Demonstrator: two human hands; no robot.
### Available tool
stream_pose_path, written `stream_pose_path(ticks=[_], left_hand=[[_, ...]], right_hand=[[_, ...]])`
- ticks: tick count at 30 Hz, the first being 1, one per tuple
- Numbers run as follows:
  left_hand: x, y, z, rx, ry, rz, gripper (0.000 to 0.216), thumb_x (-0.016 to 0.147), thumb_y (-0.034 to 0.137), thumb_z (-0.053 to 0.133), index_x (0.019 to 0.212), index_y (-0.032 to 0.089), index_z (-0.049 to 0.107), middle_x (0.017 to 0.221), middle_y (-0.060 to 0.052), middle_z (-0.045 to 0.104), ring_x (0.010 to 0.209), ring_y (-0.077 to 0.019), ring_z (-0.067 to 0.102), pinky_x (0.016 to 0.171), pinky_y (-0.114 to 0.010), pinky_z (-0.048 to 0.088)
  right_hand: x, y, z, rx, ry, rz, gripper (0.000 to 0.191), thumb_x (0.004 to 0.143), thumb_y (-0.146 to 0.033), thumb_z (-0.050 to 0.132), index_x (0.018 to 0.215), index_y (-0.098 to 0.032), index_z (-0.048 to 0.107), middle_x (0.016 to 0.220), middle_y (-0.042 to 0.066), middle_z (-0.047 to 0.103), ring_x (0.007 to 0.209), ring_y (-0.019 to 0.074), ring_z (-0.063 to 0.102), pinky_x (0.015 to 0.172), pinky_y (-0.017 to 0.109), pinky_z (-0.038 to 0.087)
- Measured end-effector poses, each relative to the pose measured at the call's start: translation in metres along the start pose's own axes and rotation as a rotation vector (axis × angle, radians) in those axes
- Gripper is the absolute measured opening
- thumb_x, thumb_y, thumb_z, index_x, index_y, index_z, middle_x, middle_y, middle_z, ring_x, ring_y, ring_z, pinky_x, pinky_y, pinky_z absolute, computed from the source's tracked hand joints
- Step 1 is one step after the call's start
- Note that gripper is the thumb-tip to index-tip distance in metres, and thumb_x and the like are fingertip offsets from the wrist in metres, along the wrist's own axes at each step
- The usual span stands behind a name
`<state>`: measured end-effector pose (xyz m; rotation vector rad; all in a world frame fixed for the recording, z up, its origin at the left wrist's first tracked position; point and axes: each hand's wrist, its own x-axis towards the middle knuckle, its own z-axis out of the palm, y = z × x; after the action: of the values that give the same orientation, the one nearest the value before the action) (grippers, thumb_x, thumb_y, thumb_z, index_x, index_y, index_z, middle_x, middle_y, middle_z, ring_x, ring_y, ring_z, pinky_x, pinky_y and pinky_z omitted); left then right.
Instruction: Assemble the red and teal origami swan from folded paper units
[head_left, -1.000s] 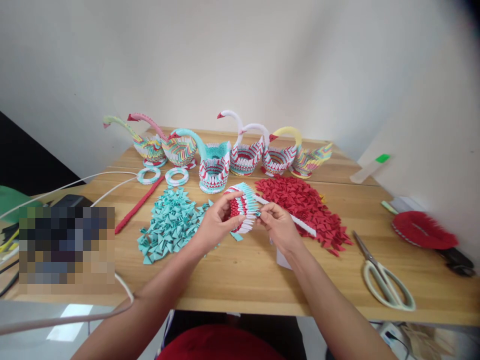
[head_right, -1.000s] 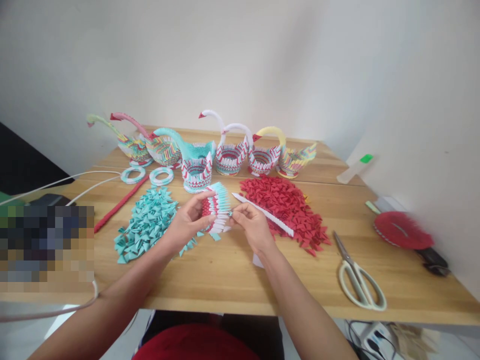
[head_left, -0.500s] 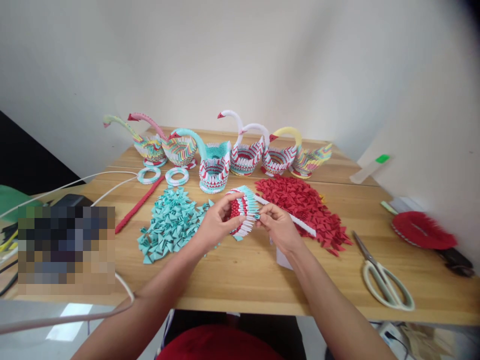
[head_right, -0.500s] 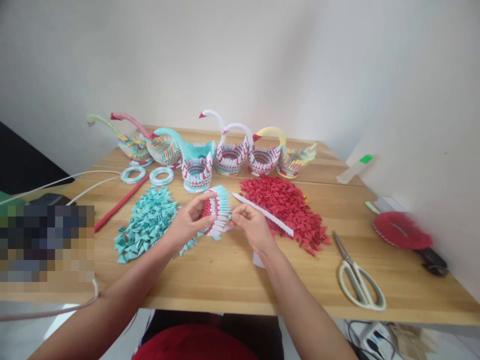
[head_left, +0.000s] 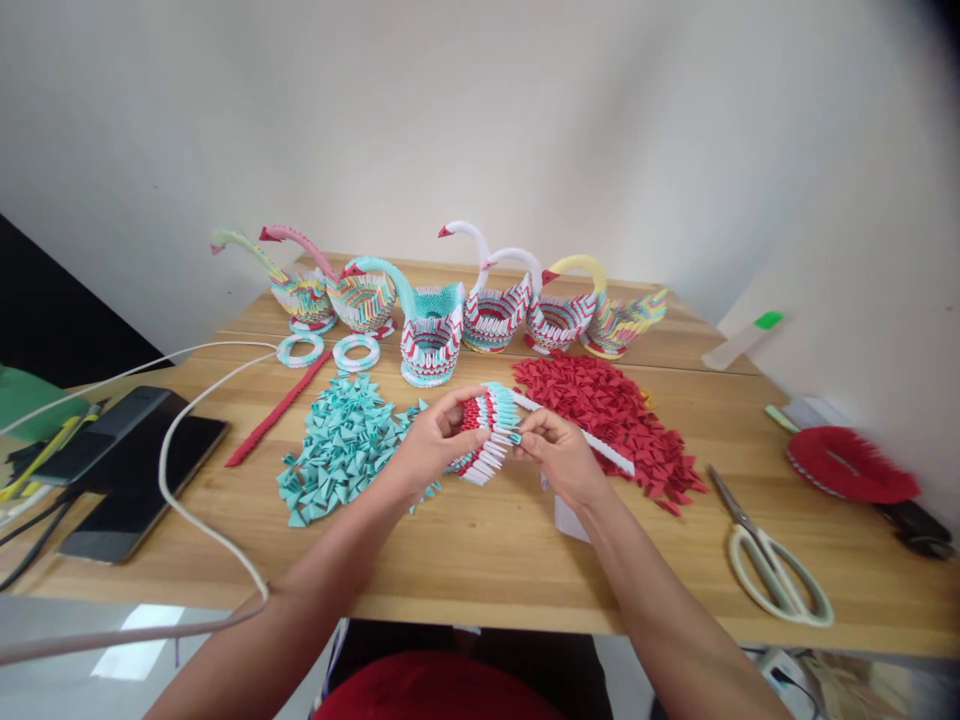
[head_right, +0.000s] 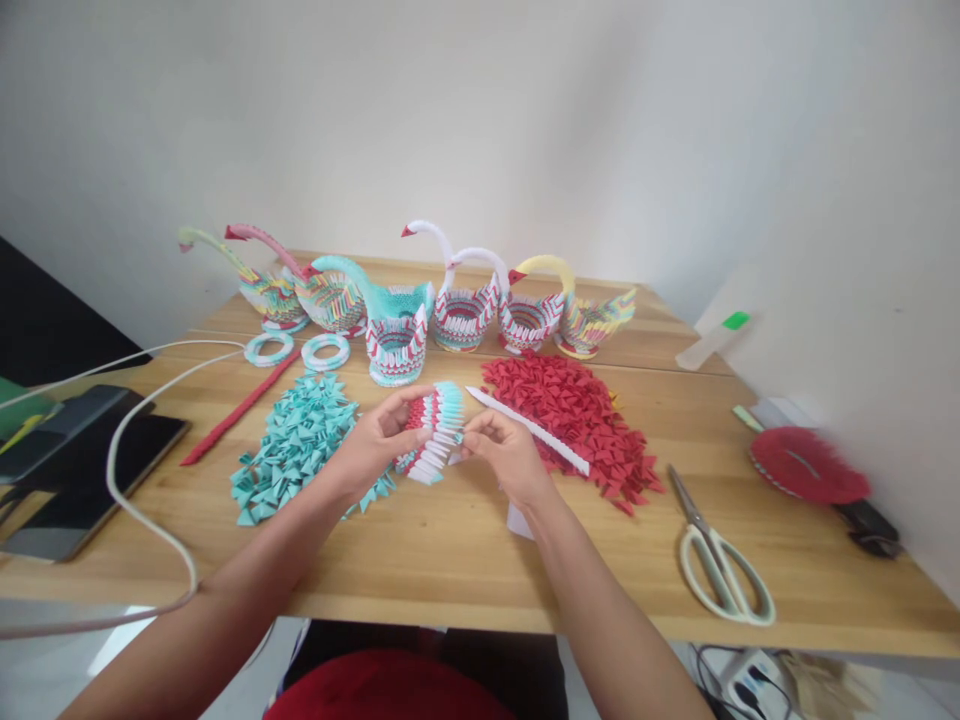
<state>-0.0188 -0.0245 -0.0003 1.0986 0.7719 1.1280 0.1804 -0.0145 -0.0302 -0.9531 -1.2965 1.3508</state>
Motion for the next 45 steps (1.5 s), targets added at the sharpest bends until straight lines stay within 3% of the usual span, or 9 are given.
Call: stream_pose_path(ticks=[12, 17, 23, 27, 30, 34, 38, 45], left_hand=[[0.000, 0.000, 0.000, 0.025, -0.004, 0.008, 0.058, 0.072, 0.025, 0.077, 0.125, 0.015, 0.057, 0.104, -0.008, 0.070, 0.095, -0.0193, 0.063, 0.084, -0.029, 0.049], [-0.002, -0.002, 0.005, 0.243, 0.048, 0.118, 0.053, 0.077, 0.021, 0.069, 0.128, 0.014, 0.055, 0.106, -0.008, 0.068, 0.091, -0.0175, 0.062, 0.079, -0.026, 0.049], [-0.006, -0.011, 0.010, 0.551, 0.115, 0.309, 0.043, 0.081, 0.017, 0.063, 0.123, 0.019, 0.060, 0.118, -0.007, 0.064, 0.092, -0.0164, 0.060, 0.083, -0.026, 0.046], [-0.004, -0.015, 0.008, 0.440, 0.127, 0.323, 0.045, 0.082, 0.019, 0.064, 0.126, 0.019, 0.056, 0.116, -0.007, 0.063, 0.094, -0.0170, 0.060, 0.084, -0.027, 0.046], [-0.003, -0.016, 0.007, 0.323, 0.117, 0.290, 0.047, 0.083, 0.022, 0.067, 0.128, 0.018, 0.054, 0.108, -0.007, 0.063, 0.088, -0.0163, 0.059, 0.079, -0.026, 0.046], [-0.003, -0.017, 0.007, 0.263, 0.101, 0.271, 0.047, 0.083, 0.024, 0.068, 0.127, 0.018, 0.053, 0.104, -0.005, 0.062, 0.087, -0.0168, 0.057, 0.077, -0.026, 0.046], [-0.003, -0.021, 0.006, 0.307, 0.111, 0.261, 0.048, 0.082, 0.024, 0.069, 0.127, 0.019, 0.055, 0.102, -0.005, 0.062, 0.087, -0.0168, 0.056, 0.078, -0.026, 0.045], [0.001, -0.019, 0.007, 0.119, 0.078, 0.192, 0.054, 0.077, 0.030, 0.075, 0.125, 0.018, 0.053, 0.103, -0.006, 0.064, 0.091, -0.0177, 0.060, 0.078, -0.026, 0.046]], right_hand=[[0.001, 0.005, -0.002, 0.011, -0.012, -0.007, 0.025, 0.071, -0.039, 0.081, 0.072, -0.020, 0.065, 0.060, -0.003, 0.065, 0.058, 0.0126, 0.058, 0.060, 0.026, 0.045], [0.002, 0.001, 0.002, -0.008, 0.044, 0.002, 0.023, 0.073, -0.036, 0.078, 0.075, -0.020, 0.062, 0.060, -0.004, 0.064, 0.058, 0.0123, 0.058, 0.061, 0.025, 0.046], [0.000, -0.001, 0.014, -0.022, 0.173, -0.058, 0.036, 0.067, -0.036, 0.082, 0.093, -0.023, 0.060, 0.065, -0.006, 0.063, 0.061, 0.0136, 0.059, 0.061, 0.026, 0.049], [-0.002, -0.002, 0.012, -0.057, 0.204, -0.084, 0.039, 0.075, -0.044, 0.076, 0.105, -0.023, 0.064, 0.077, -0.001, 0.069, 0.074, 0.0166, 0.064, 0.073, 0.029, 0.052], [-0.003, -0.002, 0.007, -0.073, 0.155, -0.031, 0.036, 0.082, -0.052, 0.068, 0.099, -0.021, 0.068, 0.088, 0.004, 0.071, 0.079, 0.0188, 0.065, 0.080, 0.033, 0.052], [-0.004, -0.005, 0.009, -0.118, 0.052, 0.004, 0.033, 0.082, -0.052, 0.066, 0.082, -0.020, 0.068, 0.080, 0.003, 0.068, 0.076, 0.0183, 0.062, 0.076, 0.031, 0.052], [-0.005, -0.010, 0.013, -0.155, 0.028, 0.008, 0.029, 0.081, -0.049, 0.068, 0.076, -0.020, 0.066, 0.073, 0.000, 0.065, 0.071, 0.0162, 0.059, 0.069, 0.028, 0.051], [-0.006, -0.015, 0.010, -0.342, 0.043, -0.153, 0.028, 0.086, -0.047, 0.062, 0.079, -0.021, 0.068, 0.075, 0.001, 0.067, 0.071, 0.0175, 0.061, 0.067, 0.028, 0.049]])
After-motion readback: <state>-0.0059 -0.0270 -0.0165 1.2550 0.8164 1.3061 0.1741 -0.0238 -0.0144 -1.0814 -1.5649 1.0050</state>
